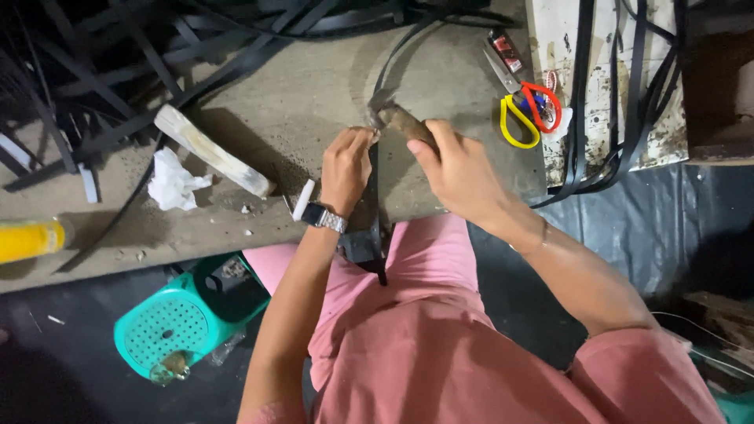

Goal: Using a hammer and a punch tool to create holes in a leather strap on a workbench.

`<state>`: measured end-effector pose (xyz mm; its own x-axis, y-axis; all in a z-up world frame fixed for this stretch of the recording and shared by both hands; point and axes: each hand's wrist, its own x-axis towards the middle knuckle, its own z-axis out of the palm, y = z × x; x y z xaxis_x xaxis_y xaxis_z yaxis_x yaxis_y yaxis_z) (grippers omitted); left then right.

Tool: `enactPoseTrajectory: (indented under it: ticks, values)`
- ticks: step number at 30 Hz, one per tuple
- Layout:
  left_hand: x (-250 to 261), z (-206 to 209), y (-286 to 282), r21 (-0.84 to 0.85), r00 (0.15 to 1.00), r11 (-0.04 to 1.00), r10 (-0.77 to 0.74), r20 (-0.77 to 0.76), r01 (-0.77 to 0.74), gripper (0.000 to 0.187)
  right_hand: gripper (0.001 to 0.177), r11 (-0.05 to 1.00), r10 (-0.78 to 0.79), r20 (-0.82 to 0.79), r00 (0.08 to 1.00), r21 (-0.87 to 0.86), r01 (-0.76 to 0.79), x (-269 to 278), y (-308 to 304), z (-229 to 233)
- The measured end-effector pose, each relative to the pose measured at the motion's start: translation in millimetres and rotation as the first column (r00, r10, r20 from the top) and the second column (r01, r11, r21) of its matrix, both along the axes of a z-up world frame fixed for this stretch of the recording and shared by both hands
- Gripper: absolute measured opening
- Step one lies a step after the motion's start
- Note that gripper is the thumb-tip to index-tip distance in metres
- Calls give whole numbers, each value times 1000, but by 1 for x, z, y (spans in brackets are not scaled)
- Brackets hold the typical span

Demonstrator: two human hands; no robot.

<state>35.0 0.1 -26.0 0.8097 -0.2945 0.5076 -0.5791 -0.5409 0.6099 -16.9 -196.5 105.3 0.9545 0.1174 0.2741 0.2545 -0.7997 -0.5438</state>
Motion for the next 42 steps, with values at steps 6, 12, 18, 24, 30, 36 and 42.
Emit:
enactPoseTrajectory:
  ticks: [6,12,18,24,30,36,42]
  values:
    - [3,-16,1,60,999,998,-2,42,-1,14,40,999,-27,101,995,-28,30,-9,10,5]
    - [3,-12,-5,126,995,992,7,101,-20,9,50,986,-152,-115,982,49,158,-3,-13,-52]
    - [-1,8,-6,66,999,998,6,43,-9,5,37,936,-342,214,915,-14,353,0,-53,-86]
    - [5,-4,-8,220,979,974,7,204,-53,5,36,872,-250,301,920,-343,349,-3,-43,-98]
    - [-2,23,-7,577,787,788,-208,581,-217,11,41,880,-262,256,930,-332,339,-5,-36,-93]
    - [-1,39,-13,650,665,721,-364,651,-242,15,42,897,-256,230,939,-306,320,-8,-37,-92]
    - [-3,46,-10,675,671,711,-404,622,-198,13,41,896,-259,229,938,-305,322,-8,-38,-93]
